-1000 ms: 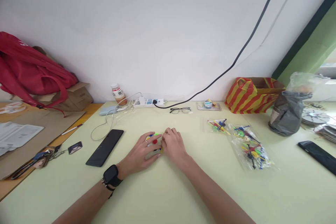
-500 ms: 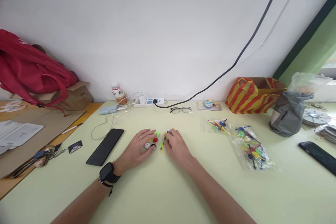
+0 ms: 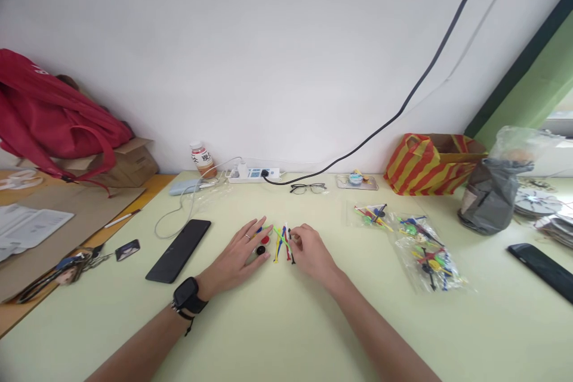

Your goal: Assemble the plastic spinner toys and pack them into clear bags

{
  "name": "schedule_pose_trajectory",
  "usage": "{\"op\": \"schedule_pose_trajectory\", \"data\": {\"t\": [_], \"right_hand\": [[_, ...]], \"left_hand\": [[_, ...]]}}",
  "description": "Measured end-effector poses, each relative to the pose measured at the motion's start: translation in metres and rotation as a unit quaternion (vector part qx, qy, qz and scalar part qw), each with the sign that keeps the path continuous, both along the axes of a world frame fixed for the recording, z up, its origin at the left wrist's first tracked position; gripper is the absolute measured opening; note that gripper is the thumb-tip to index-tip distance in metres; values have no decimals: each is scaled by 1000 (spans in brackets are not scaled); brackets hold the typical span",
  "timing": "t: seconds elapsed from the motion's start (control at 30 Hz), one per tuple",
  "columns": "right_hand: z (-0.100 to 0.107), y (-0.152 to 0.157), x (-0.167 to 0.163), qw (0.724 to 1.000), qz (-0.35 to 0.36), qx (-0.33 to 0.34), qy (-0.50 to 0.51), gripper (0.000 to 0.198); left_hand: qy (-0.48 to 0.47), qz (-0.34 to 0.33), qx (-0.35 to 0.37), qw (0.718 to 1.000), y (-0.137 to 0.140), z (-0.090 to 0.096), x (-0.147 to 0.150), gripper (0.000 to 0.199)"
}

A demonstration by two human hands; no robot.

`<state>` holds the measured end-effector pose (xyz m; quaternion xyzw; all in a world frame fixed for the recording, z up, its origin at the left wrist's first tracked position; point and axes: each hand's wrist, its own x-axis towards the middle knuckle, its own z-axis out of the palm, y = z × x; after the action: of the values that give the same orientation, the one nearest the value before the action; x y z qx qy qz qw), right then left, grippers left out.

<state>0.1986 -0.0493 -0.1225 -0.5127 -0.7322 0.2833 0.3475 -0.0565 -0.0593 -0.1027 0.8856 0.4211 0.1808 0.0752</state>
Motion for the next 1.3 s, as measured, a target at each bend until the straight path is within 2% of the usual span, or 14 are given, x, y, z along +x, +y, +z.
{"op": "schedule_pose_trajectory", "data": {"t": [0.17, 0.4, 0.53, 0.7, 0.83, 0.97, 1.03, 1.07, 1.1, 1.13, 1.23, 1.3], "right_hand": [[-5, -1, -19, 999, 15, -20, 35, 20], [-6, -4, -46, 996, 14, -36, 80, 26], [-2, -6, -44, 994, 30, -41, 101, 27], [1, -10, -36, 990, 65, -43, 118, 22], [-3, -14, -41, 990, 84, -36, 104, 23], [1, -9, -39, 992, 101, -3, 69, 23], [11, 2, -17, 997, 64, 30, -4, 22], [18, 10, 0, 997, 3, 49, -67, 19], [26, 18, 22, 985, -90, 60, -135, 16], [34, 27, 47, 973, -155, 62, -158, 17], [51, 46, 128, 927, -309, 61, -203, 34], [53, 51, 169, 896, -374, 44, -237, 35]], "left_hand": [[-5, 7, -1, 1000, 2, -7, 1, 63], [-8, -6, -17, 1000, 2, -2, 2, 62], [-43, -1, -39, 998, 4, -1, -3, 71], [-50, 36, -48, 997, 9, -13, -8, 76], [-36, 40, -5, 999, 10, -20, -4, 65], [-34, 44, -3, 998, 6, -14, 0, 60], [-36, 54, -18, 998, 5, -9, -2, 62], [-39, 57, -22, 997, 5, -7, -4, 63], [-44, 60, -23, 997, 6, -4, -5, 63], [-49, 60, -20, 997, 8, -1, -6, 61], [-68, 56, 6, 996, 15, 19, 1, 52], [-82, 38, 19, 996, 12, 42, 15, 42]]}}
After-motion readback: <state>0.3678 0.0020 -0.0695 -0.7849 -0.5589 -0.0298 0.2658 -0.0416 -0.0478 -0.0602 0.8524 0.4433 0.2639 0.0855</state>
